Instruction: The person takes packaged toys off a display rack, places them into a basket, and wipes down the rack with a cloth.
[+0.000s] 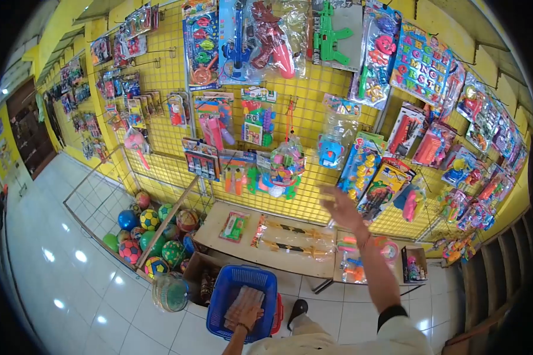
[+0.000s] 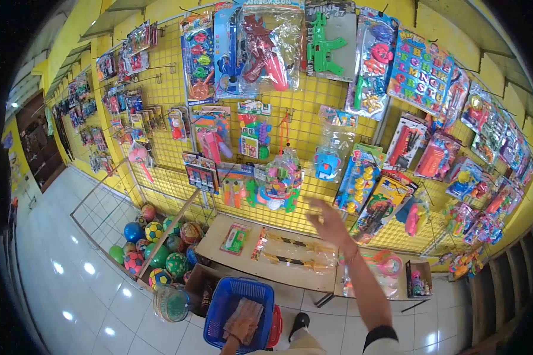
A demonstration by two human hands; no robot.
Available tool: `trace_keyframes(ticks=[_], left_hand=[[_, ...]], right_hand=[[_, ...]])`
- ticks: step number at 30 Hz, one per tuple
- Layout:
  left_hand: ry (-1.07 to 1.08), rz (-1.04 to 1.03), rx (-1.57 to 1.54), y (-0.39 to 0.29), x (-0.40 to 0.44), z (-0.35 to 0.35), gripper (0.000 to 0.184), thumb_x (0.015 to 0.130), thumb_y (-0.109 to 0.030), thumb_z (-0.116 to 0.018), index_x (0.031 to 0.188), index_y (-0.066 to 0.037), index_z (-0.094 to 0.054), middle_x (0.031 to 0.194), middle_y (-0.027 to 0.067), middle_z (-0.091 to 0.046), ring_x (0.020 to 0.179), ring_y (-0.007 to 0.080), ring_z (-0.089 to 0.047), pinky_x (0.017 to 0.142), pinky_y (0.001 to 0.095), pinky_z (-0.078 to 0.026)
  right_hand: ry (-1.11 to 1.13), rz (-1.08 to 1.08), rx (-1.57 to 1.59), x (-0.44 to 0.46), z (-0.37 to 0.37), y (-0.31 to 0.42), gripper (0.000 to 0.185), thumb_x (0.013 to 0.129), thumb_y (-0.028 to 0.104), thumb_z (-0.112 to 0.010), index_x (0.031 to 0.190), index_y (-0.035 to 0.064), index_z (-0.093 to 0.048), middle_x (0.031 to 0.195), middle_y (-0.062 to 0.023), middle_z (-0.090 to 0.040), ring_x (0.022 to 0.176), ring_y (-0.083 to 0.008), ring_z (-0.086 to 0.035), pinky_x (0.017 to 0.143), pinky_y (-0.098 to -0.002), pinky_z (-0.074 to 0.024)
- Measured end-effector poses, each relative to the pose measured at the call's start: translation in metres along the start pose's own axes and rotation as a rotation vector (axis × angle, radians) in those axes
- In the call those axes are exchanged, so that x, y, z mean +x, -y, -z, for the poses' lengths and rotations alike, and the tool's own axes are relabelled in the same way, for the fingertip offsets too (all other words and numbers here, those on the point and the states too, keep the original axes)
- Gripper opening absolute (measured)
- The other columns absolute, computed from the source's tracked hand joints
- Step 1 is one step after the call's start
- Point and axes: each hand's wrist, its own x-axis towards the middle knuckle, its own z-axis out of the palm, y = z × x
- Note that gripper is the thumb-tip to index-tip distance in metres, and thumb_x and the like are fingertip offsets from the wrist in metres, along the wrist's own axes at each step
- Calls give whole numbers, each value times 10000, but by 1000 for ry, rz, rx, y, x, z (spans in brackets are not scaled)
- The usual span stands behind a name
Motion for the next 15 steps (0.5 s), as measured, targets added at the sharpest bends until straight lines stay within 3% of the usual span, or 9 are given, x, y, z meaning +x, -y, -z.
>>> trace_keyframes(ticks=[1, 2, 4, 5, 9, 11, 14, 15], left_hand=[[230, 25, -411, 36, 28, 25, 262, 934, -215, -477, 1041, -8, -596, 952, 148, -664, 810, 208, -647, 706, 300, -524], [218, 11, -414, 35, 26, 22, 262, 934, -215, -477, 1041, -8, -596, 952, 148, -664, 810, 208, -647, 706, 300, -524], [-66, -2, -252, 37, 16, 3, 250, 918, -209, -507, 1033, -5, -595, 918, 142, -669, 785, 211, -655, 698, 296, -528], [-134, -3, -227, 58, 37, 3, 237, 913, -191, -515, 1022, 4, -594, 899, 139, -671, 756, 217, -658, 676, 292, -529], [-209, -177, -357, 81, 50, 0, 270, 923, -218, -500, 1086, -11, -561, 971, 129, -647, 801, 212, -643, 684, 295, -528], [-272, -291, -441, 99, 56, 3, 297, 930, -236, -490, 1129, -22, -539, 1019, 123, -631, 831, 209, -633, 689, 296, -526], [-307, -468, -592, 120, 82, 7, 341, 940, -263, -475, 1193, -37, -506, 1091, 113, -608, 877, 204, -617, 697, 299, -524], [-299, -516, -644, 125, 91, 8, 357, 943, -272, -470, 1215, -42, -495, 1115, 110, -600, 892, 203, -612, 700, 300, -524]], right_hand=[[-18, 17, 43, 36, 7, -4, 379, 855, 122, -596, 1221, 76, -513, 1177, -129, -565, 1069, -243, -558, 863, -313, -461], [-36, 35, 86, 71, 13, -8, 378, 858, 130, -591, 1225, 84, -513, 1179, -127, -565, 1068, -240, -559, 857, -309, -463], [-69, 127, 8, 141, 29, -14, 410, 872, 164, -579, 1258, 59, -486, 1173, -97, -570, 979, -202, -582, 837, -323, -463], [-131, 166, -2, 175, 33, -20, 432, 869, 213, -584, 1261, 63, -482, 1201, -127, -553, 1033, -232, -567, 862, -337, -458], [-247, 177, 84, 307, 52, -48, 561, 862, 335, -581, 1303, 25, -425, 1281, -188, -494, 1131, -298, -520, 937, -364, -418], [-380, 22, 218, 354, 53, -70, 695, 847, 410, -584, 1340, -23, -354, 1317, -234, -444, 1184, -329, -474, 977, -358, -382], [-435, -16, 335, 410, 51, -93, 810, 829, 481, -582, 1365, -50, -289, 1352, -271, -386, 1230, -336, -428, 1004, -352, -351], [-492, -23, 399, 429, 46, -105, 775, 816, 467, -615, 1329, -50, -351, 1225, -191, -528, 1128, -270, -503, 958, -339, -381]])
